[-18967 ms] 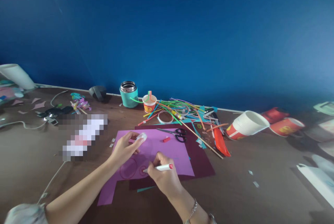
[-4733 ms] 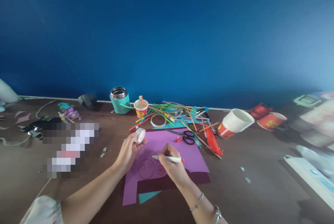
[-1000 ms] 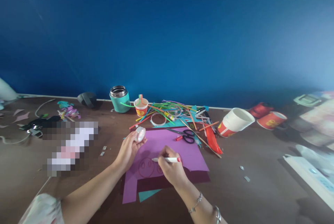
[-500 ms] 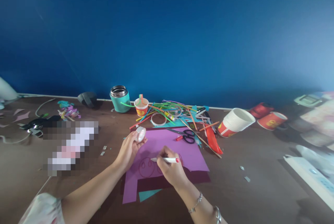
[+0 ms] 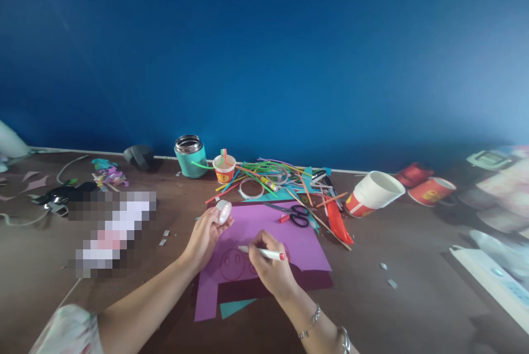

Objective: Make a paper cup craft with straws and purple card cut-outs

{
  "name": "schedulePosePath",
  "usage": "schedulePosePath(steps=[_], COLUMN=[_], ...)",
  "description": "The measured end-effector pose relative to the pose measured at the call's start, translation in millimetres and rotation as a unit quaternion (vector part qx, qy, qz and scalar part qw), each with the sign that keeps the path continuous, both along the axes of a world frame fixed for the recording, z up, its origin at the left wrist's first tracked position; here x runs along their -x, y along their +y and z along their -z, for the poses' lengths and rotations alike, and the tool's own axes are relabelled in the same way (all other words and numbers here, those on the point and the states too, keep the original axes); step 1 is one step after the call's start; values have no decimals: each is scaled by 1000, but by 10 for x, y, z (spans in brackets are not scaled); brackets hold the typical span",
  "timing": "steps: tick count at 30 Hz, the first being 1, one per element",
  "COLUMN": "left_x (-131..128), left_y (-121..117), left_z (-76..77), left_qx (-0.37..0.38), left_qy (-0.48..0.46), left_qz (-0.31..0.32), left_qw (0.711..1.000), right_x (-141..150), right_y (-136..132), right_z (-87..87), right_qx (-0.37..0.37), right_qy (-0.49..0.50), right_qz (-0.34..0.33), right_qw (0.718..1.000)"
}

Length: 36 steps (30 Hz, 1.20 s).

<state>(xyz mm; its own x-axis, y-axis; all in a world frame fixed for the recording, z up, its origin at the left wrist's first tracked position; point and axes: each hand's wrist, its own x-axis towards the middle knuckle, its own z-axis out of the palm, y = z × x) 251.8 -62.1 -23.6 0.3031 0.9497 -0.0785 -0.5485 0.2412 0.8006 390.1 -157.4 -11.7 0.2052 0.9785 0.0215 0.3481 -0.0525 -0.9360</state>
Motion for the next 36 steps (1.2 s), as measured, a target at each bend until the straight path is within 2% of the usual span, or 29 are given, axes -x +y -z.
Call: schedulePosePath(steps=[5,13,20,36], left_x=[-3,2,2,-9], left_y=[0,3,4,-7], left_z=[-16,4,14,-14], left_qx=[-1,-1,1,11], left_qy=[7,-6,-7,4], left_qz=[0,4,4,-8], left_qw=[1000,1000,1000,1000], right_x=[48,93,113,89], right_y=[-16,11,12,11], right_z=[-14,-58,-96,-28], right_qx=[6,43,46,42], right_qy=[-18,10,3,20], right_qz=[-59,-87,-93,-71], right_qw=[998,995,995,996])
